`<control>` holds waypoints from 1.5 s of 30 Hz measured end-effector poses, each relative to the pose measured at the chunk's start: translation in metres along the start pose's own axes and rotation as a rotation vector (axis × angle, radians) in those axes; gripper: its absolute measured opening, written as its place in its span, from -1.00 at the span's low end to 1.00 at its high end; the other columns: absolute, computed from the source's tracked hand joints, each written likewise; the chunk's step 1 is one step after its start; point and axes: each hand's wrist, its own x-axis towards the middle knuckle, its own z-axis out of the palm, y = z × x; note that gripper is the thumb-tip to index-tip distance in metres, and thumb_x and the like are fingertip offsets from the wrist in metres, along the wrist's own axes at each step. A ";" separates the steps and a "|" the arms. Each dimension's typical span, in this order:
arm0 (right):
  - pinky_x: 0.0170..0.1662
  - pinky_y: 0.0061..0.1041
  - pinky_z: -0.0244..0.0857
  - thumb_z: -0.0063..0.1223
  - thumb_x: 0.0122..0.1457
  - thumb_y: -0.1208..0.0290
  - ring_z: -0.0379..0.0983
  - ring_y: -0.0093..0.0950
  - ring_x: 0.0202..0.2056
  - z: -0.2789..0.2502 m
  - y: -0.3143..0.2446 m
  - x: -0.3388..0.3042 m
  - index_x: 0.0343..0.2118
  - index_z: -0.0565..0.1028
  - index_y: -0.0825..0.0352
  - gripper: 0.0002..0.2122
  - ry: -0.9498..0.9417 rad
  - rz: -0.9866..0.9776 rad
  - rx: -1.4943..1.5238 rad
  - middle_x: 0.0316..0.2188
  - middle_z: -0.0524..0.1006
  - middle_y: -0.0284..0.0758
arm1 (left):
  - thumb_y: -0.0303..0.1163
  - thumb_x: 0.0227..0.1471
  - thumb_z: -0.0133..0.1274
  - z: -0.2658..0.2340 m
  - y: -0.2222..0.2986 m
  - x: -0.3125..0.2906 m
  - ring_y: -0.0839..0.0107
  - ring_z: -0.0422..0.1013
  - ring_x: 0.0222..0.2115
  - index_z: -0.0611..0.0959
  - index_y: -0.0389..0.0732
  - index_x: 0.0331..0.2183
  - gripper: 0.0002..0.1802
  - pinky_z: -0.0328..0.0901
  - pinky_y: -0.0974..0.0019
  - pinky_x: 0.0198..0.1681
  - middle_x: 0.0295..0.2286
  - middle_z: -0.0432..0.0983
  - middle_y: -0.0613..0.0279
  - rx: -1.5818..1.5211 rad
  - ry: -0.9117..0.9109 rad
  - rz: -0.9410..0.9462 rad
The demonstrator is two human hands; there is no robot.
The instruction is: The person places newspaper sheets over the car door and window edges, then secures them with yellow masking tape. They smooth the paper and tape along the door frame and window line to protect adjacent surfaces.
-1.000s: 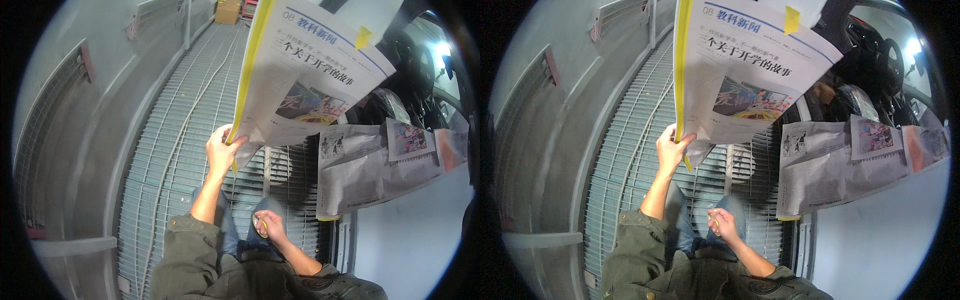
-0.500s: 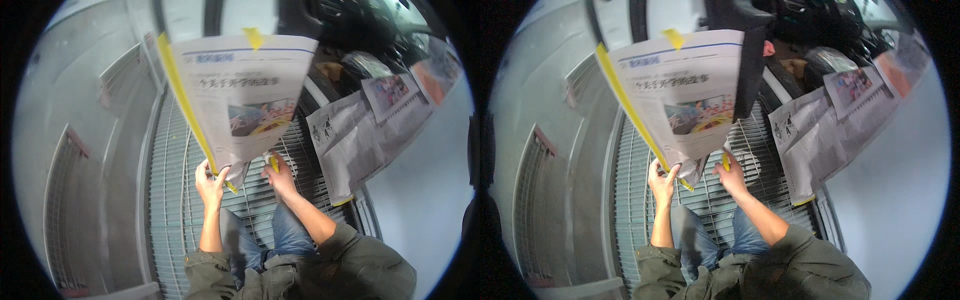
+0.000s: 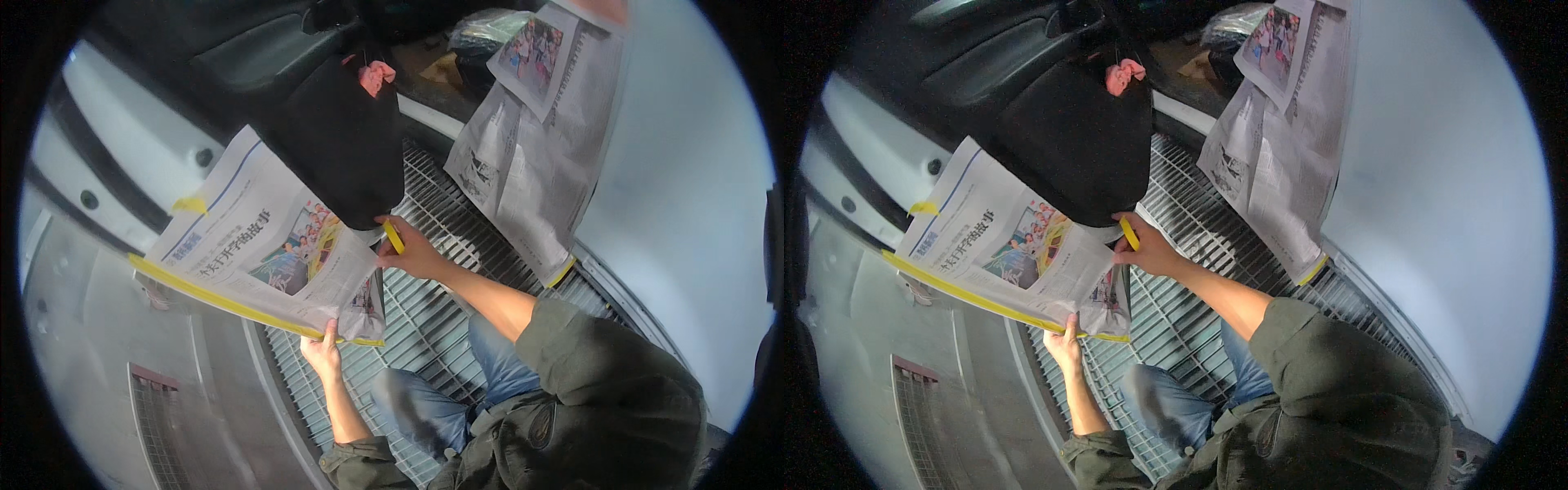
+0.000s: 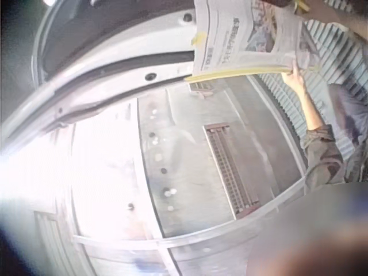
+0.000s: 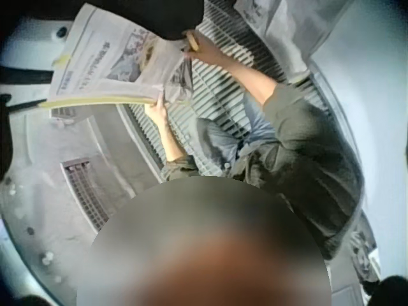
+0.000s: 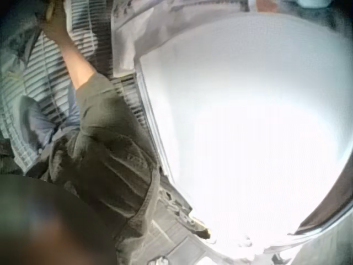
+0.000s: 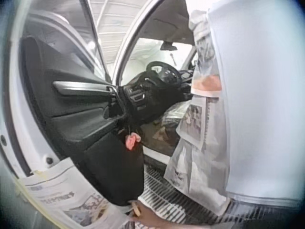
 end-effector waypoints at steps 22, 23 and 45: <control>-0.18 -0.31 0.42 0.25 0.10 0.52 0.56 -0.29 -0.26 0.042 0.023 -0.009 0.11 0.29 0.27 -0.48 0.610 -0.051 -0.071 -0.33 0.55 -0.30 | -0.39 0.10 0.29 0.049 0.065 -0.064 0.53 0.30 -0.51 0.53 -0.31 -0.26 -0.72 0.30 0.39 -0.41 -0.54 0.36 0.36 0.315 0.523 0.315; -0.17 -0.32 0.42 0.23 0.11 0.50 0.55 -0.29 -0.26 0.038 0.028 -0.012 0.10 0.29 0.28 -0.50 0.625 -0.036 -0.047 -0.27 0.54 -0.28 | -0.44 0.11 0.26 0.046 0.056 -0.065 0.53 0.30 -0.52 0.53 -0.29 -0.35 -0.79 0.30 0.39 -0.42 -0.52 0.40 0.34 0.372 0.429 0.380; -0.43 -0.38 0.44 -0.04 0.28 0.33 0.55 -0.39 -0.57 0.031 -0.011 -0.062 0.24 0.38 0.10 -0.56 0.096 0.022 -0.342 -0.56 0.58 -0.24 | -0.47 0.15 0.07 0.100 0.097 0.015 -0.04 0.60 -0.35 0.69 -0.28 -0.20 -0.81 0.44 0.10 -0.24 -0.39 0.63 -0.17 0.658 -0.081 0.391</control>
